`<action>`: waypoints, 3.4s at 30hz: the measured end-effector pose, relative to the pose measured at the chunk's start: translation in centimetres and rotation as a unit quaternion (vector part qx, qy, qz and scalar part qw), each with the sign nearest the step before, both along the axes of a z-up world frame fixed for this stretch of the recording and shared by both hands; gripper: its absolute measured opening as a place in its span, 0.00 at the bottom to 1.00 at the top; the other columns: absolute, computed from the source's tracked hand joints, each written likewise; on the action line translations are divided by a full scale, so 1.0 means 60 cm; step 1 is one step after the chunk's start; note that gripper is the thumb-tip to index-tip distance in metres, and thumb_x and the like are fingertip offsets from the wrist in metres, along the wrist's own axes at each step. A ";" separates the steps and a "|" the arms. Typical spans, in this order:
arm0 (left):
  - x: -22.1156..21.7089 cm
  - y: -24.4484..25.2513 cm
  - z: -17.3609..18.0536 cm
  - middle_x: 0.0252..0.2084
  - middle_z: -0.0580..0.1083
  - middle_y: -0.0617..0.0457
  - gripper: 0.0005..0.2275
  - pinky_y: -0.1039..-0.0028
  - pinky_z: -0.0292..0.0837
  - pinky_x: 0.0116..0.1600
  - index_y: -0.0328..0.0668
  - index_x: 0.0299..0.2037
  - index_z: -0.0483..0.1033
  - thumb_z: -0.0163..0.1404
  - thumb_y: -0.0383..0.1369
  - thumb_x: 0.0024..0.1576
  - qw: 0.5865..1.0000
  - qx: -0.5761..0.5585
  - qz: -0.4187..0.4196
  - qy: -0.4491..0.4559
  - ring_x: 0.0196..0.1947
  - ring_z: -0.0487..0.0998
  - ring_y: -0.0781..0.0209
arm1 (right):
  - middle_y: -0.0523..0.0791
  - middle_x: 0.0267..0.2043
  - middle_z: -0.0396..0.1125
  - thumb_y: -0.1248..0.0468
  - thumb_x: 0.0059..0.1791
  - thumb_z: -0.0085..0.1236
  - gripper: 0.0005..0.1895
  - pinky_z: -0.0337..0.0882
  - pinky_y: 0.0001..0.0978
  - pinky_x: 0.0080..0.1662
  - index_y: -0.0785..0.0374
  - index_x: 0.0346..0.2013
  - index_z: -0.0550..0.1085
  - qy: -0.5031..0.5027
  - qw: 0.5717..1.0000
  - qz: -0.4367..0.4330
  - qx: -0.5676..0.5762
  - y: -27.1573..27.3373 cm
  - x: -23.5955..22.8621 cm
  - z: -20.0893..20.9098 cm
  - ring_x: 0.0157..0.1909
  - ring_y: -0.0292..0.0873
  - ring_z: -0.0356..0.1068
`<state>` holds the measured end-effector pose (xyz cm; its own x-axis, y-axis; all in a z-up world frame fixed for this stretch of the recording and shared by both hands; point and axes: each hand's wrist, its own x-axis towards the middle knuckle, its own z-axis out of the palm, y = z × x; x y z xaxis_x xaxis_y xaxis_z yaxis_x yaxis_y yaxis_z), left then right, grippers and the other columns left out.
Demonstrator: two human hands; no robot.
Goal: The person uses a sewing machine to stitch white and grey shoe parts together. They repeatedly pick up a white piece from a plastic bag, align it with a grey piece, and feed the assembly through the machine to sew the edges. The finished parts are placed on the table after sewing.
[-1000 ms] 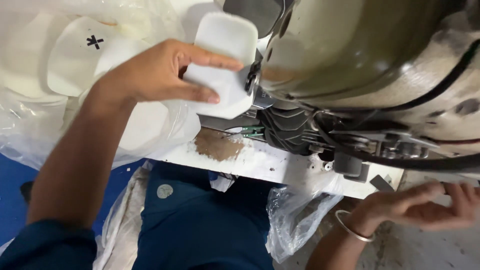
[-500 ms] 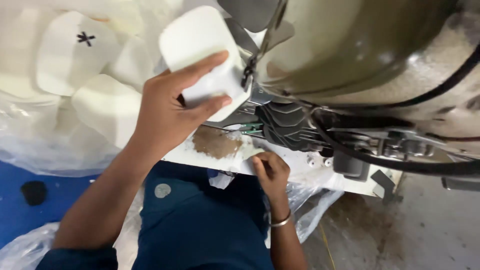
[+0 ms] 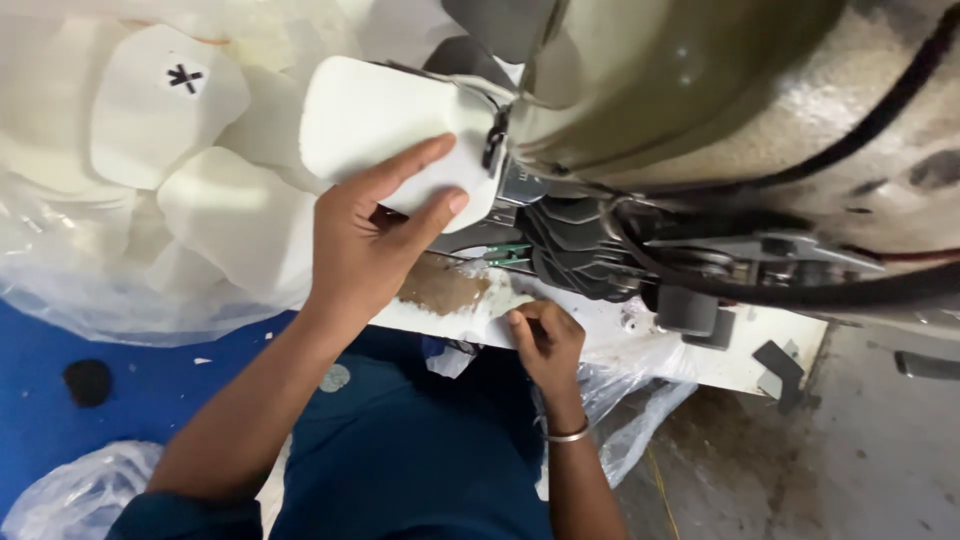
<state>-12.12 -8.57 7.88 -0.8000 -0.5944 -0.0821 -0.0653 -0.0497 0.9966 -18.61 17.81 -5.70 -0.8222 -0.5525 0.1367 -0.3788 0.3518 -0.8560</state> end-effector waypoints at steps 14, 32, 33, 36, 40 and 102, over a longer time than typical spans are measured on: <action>-0.022 0.044 -0.020 0.57 0.78 0.47 0.19 0.77 0.86 0.41 0.35 0.63 0.73 0.58 0.28 0.63 0.990 0.046 0.108 0.081 0.41 0.83 0.70 | 0.45 0.29 0.73 0.66 0.48 0.67 0.09 0.66 0.26 0.31 0.67 0.30 0.75 -0.002 1.000 0.001 0.010 -0.004 -0.001 0.008 0.26 0.37 0.67; 0.002 0.122 -0.029 0.79 0.54 0.37 0.30 0.60 0.61 0.75 0.33 0.77 0.45 0.49 0.27 0.69 0.969 -0.236 0.064 0.044 0.76 0.62 0.40 | 0.53 0.53 0.61 0.57 0.60 0.47 0.15 0.66 0.48 0.67 0.66 0.53 0.65 0.559 0.752 -0.350 0.003 0.145 -0.205 0.215 0.61 0.49 0.62; 0.001 0.124 -0.029 0.79 0.54 0.37 0.30 0.60 0.61 0.75 0.33 0.77 0.45 0.49 0.27 0.69 0.969 -0.234 0.065 0.046 0.76 0.62 0.40 | 0.53 0.53 0.61 0.57 0.60 0.47 0.15 0.66 0.48 0.67 0.66 0.53 0.65 0.561 0.750 -0.349 0.004 0.153 -0.223 0.205 0.61 0.49 0.62; -0.004 0.129 -0.030 0.78 0.53 0.32 0.34 0.57 0.50 0.81 0.28 0.77 0.42 0.51 0.32 0.67 0.960 -0.275 0.055 0.021 0.80 0.53 0.40 | 0.52 0.55 0.61 0.59 0.60 0.46 0.15 0.63 0.51 0.67 0.67 0.55 0.64 0.611 0.715 -0.339 0.037 0.164 -0.258 0.174 0.63 0.51 0.60; -0.017 0.130 -0.029 0.78 0.50 0.26 0.36 0.55 0.47 0.80 0.22 0.76 0.40 0.52 0.32 0.67 0.962 -0.269 0.033 0.031 0.80 0.53 0.34 | 0.49 0.62 0.56 0.59 0.61 0.46 0.17 0.63 0.44 0.67 0.65 0.61 0.59 0.541 0.742 -0.396 0.018 0.175 -0.266 0.142 0.67 0.48 0.54; 0.269 -0.092 -0.096 0.51 0.75 0.45 0.05 0.68 0.72 0.57 0.35 0.55 0.70 0.49 0.25 0.72 0.875 -0.369 0.312 -0.006 0.52 0.78 0.56 | 0.39 0.43 0.69 0.70 0.55 0.54 0.13 0.68 0.21 0.42 0.62 0.54 0.76 -0.187 0.982 0.003 -0.015 0.020 0.142 0.108 0.40 0.29 0.66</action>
<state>4.05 -14.12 2.13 -0.3018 -0.8103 0.5024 -0.2667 0.5777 0.7715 -10.08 18.99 0.76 -0.8150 -0.5579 -0.1567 -0.0387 0.3222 -0.9459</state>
